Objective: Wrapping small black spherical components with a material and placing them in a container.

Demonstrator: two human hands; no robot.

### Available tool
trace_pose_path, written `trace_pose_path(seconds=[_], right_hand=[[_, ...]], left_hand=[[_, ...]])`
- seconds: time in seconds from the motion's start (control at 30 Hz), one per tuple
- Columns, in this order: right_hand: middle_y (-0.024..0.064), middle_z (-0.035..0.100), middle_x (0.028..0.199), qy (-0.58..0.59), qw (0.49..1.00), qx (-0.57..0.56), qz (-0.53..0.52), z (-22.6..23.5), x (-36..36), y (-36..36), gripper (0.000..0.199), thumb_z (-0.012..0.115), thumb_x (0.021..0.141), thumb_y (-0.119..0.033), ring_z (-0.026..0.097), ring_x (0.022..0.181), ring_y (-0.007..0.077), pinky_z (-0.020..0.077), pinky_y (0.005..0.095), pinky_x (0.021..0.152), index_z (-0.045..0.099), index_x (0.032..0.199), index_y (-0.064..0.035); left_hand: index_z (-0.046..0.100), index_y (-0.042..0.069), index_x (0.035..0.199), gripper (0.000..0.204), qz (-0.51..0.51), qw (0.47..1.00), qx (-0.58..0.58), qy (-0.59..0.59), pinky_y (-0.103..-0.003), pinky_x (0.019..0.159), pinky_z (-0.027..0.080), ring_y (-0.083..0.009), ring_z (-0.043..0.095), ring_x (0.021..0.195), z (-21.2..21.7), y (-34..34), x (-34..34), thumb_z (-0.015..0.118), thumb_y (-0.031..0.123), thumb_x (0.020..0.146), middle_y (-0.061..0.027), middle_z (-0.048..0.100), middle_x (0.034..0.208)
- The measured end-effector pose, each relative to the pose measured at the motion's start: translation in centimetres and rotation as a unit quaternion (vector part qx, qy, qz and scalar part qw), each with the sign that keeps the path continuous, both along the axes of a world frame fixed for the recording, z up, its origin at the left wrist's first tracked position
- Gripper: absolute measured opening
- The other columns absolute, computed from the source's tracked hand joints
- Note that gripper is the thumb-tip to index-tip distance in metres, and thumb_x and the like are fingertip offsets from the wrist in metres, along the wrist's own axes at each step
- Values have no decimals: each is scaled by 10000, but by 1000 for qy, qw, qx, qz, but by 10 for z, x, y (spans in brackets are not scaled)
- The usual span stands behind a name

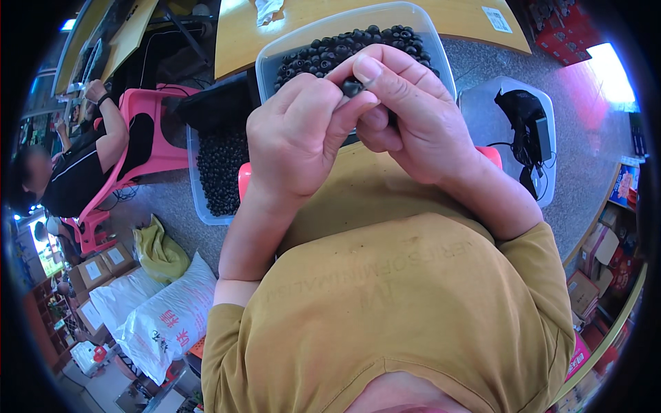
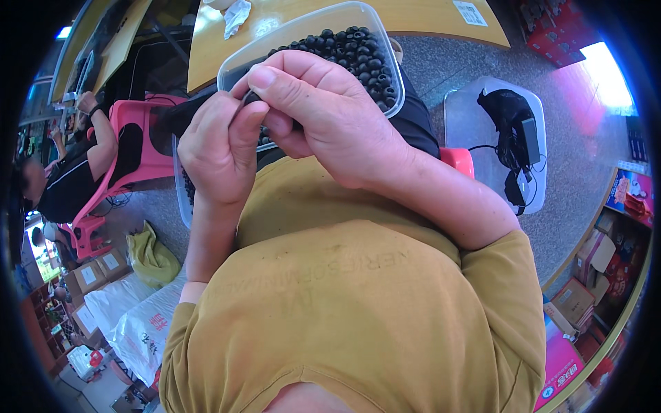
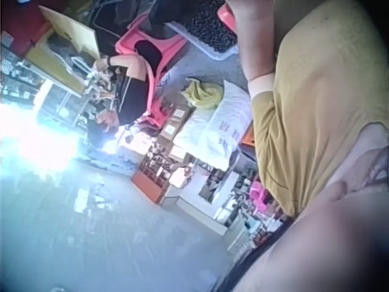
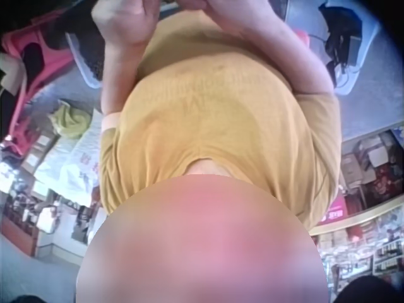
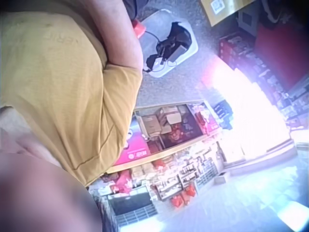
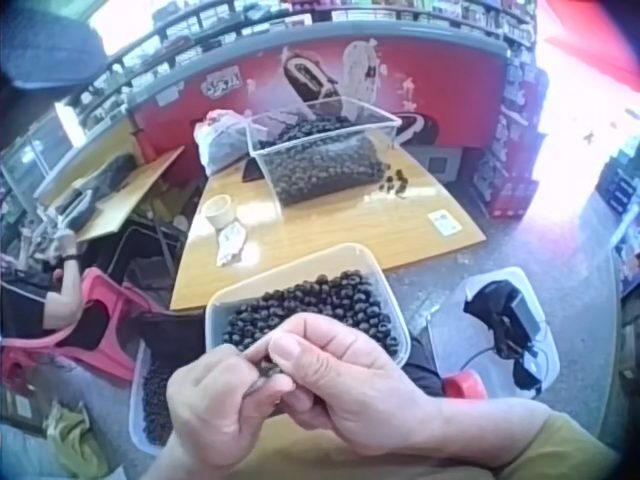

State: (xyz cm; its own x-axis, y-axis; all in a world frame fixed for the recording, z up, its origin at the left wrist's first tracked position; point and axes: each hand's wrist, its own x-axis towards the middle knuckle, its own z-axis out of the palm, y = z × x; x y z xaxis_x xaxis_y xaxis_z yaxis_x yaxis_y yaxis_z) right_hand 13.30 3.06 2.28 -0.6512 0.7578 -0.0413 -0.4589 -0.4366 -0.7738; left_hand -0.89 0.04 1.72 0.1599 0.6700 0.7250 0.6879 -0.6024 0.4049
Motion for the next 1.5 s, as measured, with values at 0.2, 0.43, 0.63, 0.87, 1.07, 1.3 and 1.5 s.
trace_pose_path(seconds=[0.2, 0.43, 0.63, 0.87, 1.07, 1.3, 1.5], right_hand=[[-41, 395, 550, 4, 1000, 2, 4, 0, 0, 1, 250, 404, 932, -254, 266, 411, 20, 191, 167, 392, 523, 939, -34], [-38, 406, 560, 13, 1000, 3, -7, -1, 0, 0, 245, 401, 933, -253, 277, 408, 19, 207, 165, 394, 522, 924, -39], [-47, 387, 539, -9, 999, 12, -35, -2, -3, -2, 252, 413, 931, -271, 280, 418, 17, 205, 162, 404, 532, 885, -54], [-56, 383, 524, -41, 998, 6, -51, -5, -5, 2, 246, 428, 925, -273, 282, 421, 13, 204, 162, 404, 537, 877, -58], [-41, 382, 520, -11, 1000, -28, 0, -14, -2, 14, 222, 432, 920, -251, 280, 400, 31, 215, 178, 388, 522, 888, -50], [9, 426, 624, 125, 968, -205, -67, -34, 13, 50, 212, 402, 919, -213, 331, 457, 73, 279, 208, 426, 469, 819, -39], [-3, 448, 626, 54, 980, -186, -54, -27, 13, 49, 188, 471, 899, -232, 382, 449, 74, 269, 192, 392, 461, 755, -111]], left_hand=[[442, 56, 631, 297, -6, 999, 47, 18, -291, 399, 373, -203, 458, 458, -2, 2, -1, 694, 178, 731, -58, 464, 551], [457, 51, 646, 291, 3, 998, 54, 12, -294, 413, 376, -221, 461, 471, 4, 1, 2, 697, 192, 728, -65, 464, 555], [498, 30, 686, 233, 22, 1000, -2, -4, -300, 424, 386, -230, 469, 482, 4, 0, 3, 685, 157, 742, -77, 470, 563], [520, 51, 679, 193, 36, 999, -27, 29, -304, 431, 390, -238, 471, 485, -1, 2, 0, 671, 146, 753, -71, 482, 570], [508, 34, 649, 239, 28, 998, -59, -11, -324, 453, 397, -259, 470, 477, -3, 7, -5, 643, 175, 785, -86, 505, 591], [560, 28, 745, 339, 123, 924, -324, 164, -407, 632, 449, -322, 579, 731, -23, 26, -28, 516, 351, 839, -153, 579, 714], [545, 37, 824, 251, 116, 906, -311, 261, -385, 680, 475, -293, 584, 794, -46, 38, -17, 535, 288, 835, -113, 594, 819]])
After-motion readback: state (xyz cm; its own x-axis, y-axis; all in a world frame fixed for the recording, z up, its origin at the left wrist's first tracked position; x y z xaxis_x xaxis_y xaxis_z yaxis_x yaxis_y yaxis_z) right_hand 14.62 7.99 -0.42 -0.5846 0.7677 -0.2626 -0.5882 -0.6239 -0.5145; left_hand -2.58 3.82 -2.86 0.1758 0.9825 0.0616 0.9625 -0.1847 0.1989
